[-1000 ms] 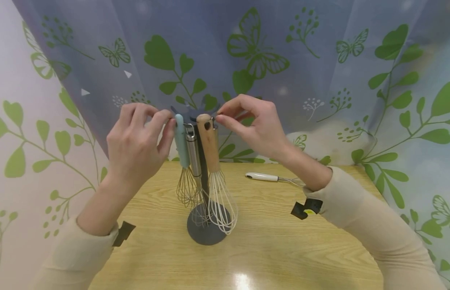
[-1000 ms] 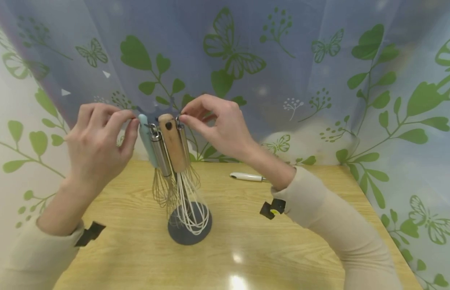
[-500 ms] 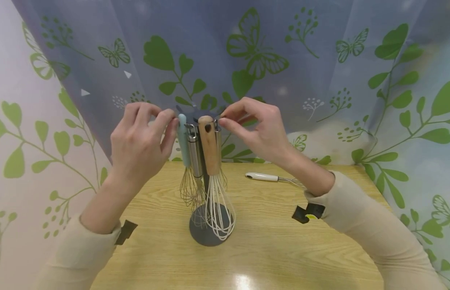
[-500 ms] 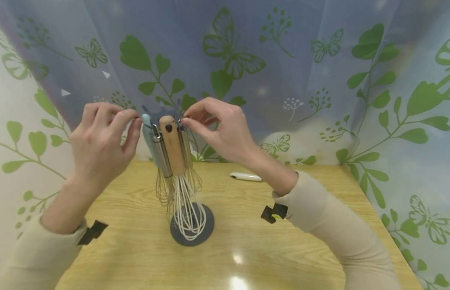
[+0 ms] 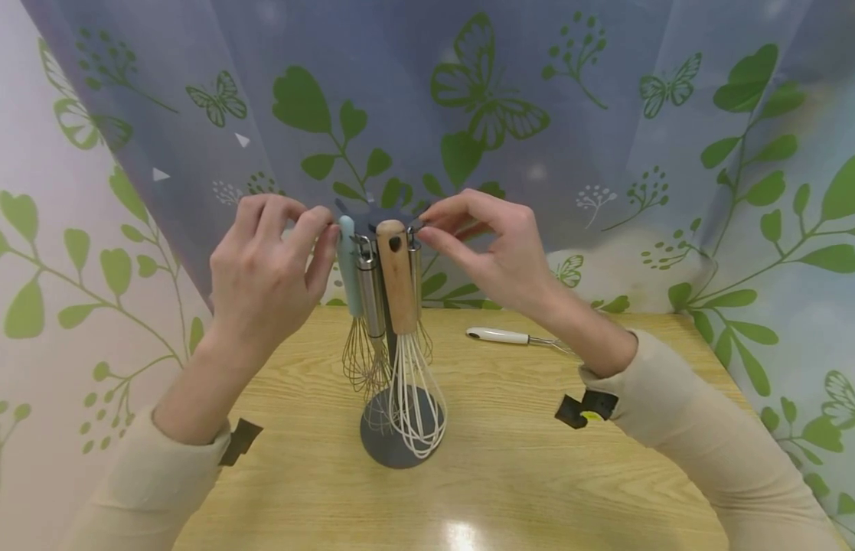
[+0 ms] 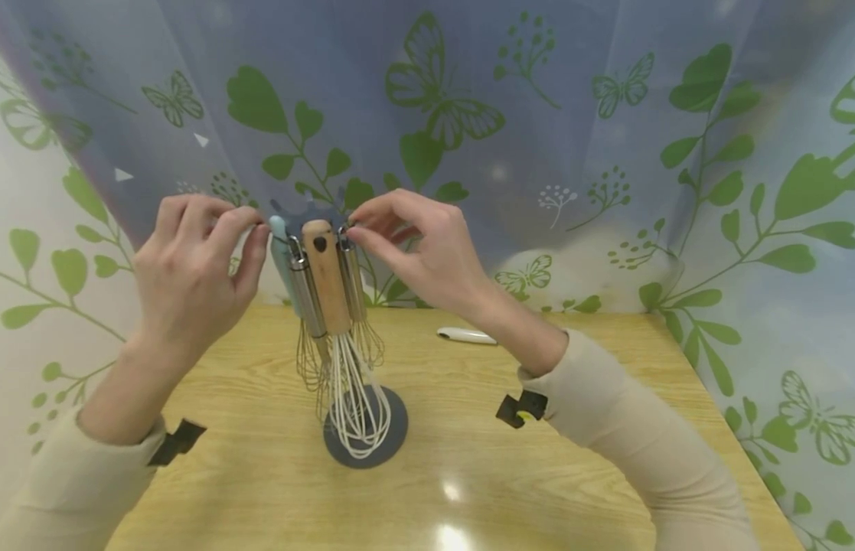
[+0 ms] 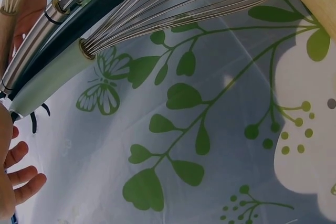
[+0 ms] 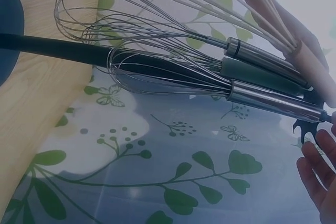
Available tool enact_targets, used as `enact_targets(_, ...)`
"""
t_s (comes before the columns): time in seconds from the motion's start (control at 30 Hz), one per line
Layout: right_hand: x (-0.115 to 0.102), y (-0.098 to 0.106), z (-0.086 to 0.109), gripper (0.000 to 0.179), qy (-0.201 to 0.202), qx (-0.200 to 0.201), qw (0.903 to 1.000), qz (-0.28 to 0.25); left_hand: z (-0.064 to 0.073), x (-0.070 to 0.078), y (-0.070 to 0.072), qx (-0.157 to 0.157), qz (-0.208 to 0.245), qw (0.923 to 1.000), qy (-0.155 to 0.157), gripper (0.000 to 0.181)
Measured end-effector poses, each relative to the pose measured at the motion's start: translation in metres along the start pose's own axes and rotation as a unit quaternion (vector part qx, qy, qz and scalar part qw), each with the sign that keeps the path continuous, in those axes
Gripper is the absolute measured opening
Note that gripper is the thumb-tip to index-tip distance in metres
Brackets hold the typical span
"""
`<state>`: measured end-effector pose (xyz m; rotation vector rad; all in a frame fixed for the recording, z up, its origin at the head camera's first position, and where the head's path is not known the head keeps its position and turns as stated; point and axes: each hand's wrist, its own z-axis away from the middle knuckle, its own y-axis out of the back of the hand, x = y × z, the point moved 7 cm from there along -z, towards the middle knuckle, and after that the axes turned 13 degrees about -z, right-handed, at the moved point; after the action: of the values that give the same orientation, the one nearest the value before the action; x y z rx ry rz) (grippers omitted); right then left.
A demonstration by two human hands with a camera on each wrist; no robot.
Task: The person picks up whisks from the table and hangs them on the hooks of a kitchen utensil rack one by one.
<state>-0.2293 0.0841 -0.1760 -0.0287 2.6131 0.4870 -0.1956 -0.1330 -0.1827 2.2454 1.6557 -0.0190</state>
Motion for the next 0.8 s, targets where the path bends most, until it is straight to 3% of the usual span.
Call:
enact_targets(0.33, 0.013, 0.001, 0.015, 0.014, -0.013, -0.017, 0.9997, -0.012, 0.0, -0.001, 0.0, 0.004, 0.001, 1.0, -0.001, 0.012)
enact_targets(0.8, 0.042, 0.008, 0.045, 0.015, -0.069, -0.014, 0.9976, 0.0, 0.0, 0.0, -0.001, 0.006, 0.0, 1.0, -0.002, 0.013)
